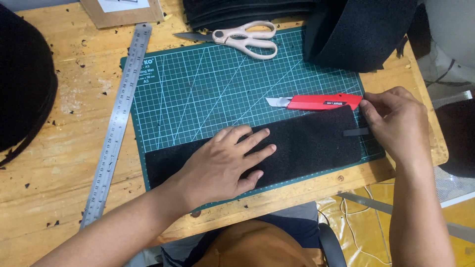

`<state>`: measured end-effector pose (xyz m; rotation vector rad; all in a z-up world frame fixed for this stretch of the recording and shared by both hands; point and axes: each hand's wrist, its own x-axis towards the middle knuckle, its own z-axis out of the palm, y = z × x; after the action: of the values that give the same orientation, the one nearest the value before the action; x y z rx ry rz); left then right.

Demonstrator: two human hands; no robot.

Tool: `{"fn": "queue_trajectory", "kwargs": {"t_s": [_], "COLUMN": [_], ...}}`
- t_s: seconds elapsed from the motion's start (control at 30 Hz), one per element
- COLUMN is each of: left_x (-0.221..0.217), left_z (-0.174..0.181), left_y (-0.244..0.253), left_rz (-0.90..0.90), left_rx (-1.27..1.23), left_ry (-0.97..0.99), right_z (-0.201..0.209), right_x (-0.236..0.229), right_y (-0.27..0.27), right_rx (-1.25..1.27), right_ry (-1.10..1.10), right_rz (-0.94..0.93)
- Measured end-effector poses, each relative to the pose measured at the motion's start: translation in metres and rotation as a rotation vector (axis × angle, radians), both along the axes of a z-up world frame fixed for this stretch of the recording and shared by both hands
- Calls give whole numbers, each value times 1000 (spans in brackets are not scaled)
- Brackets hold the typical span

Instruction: Measuring and cutting strips of black fabric using a ruler and a utility knife on a cutting mat.

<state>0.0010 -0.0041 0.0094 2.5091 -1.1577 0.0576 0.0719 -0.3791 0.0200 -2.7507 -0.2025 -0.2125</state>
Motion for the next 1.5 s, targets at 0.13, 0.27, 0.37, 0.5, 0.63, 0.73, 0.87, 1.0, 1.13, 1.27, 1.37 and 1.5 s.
{"fn": "queue_trajectory", "kwargs": {"t_s": [0.13,0.27,0.37,0.5,0.63,0.73,0.87,1.0,1.13,1.27,1.37,1.5], "left_x": [0,0,0,0,0,0,0,-4,-4,-5,-7,-9], "left_z": [0,0,-2,-2,1,3,4,1,-1,-4,-3,-5], "left_y": [0,0,-1,0,-2,-2,-1,3,2,3,5,4], "left_rz": [-6,-1,1,1,14,13,11,24,38,29,31,73], "left_rx": [4,-11,0,9,-20,-13,-32,-59,-55,-61,-84,-277], "left_ry": [21,15,-3,3,5,0,-27,-20,-31,-30,85,89], "right_z": [5,2,-3,0,8,6,10,14,66,77,66,54], "right_x": [-2,-1,-1,-1,-1,0,3,-6,-17,-5,8,26], "right_y": [5,2,-2,0,6,3,-3,0,102,210,284,367], "right_rx": [9,-15,-37,-76,-8,-43,-115,-284,-117,66,80,-22], "right_ry": [6,12,-16,15,59,63,80,-176,-235,-112,-83,148], "right_rz": [-3,-1,21,-16,-18,-20,19,52,254,733,1020,1264]}}
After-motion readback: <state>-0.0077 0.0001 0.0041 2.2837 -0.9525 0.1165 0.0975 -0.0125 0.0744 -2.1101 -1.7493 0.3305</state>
